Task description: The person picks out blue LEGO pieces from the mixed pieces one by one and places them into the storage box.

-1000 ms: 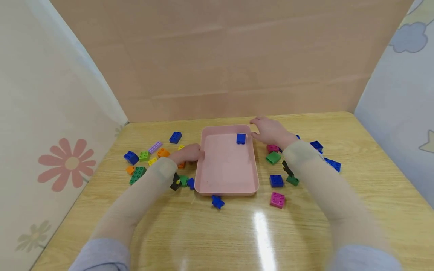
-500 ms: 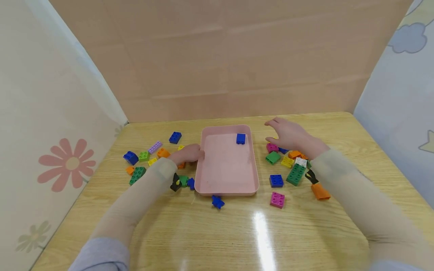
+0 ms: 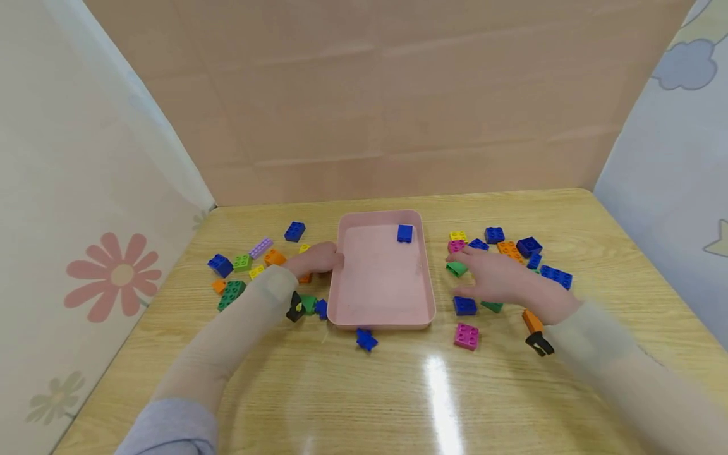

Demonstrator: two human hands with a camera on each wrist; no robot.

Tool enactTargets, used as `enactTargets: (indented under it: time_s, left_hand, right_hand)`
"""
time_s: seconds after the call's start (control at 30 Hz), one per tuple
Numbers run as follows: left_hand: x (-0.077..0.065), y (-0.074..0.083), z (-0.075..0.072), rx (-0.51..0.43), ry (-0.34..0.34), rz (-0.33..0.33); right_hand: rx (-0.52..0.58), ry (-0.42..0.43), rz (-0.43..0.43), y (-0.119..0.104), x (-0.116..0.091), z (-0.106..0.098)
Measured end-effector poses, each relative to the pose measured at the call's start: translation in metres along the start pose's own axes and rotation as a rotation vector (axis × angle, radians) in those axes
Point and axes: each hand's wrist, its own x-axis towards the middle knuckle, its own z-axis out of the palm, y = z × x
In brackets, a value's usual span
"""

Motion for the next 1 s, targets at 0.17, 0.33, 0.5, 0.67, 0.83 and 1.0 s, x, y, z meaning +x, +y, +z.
enactTargets:
  time_s: [0.17,0.33,0.5,0.67,0.83,1.0]
  left_hand:
    - [0.000,0.001,-0.001,-0.001,0.004,-0.008]
    - [-0.001,0.000,-0.001,-0.002,0.006,0.000]
    - [-0.001,0.001,0.000,-0.002,0.005,0.007]
    - [0.000,0.001,0.001,0.000,0.008,0.004]
    - [0.000,0.001,0.001,0.003,0.007,-0.010]
    - [0.000,0.000,0.001,0.011,0.006,-0.009]
  right_hand:
    - [0.030,-0.035,-0.027,-0.004,-0.010,0.012]
    - [0.029,-0.057,-0.053,-0.003,-0.013,0.019]
    - [0.043,-0.064,-0.083,0.000,-0.013,0.024]
    - [0.049,-0.076,-0.077,0.000,-0.011,0.026]
    - [0.031,-0.088,-0.064,-0.002,-0.010,0.026]
    - [0.029,-0.092,-0.055,-0.002,-0.009,0.026]
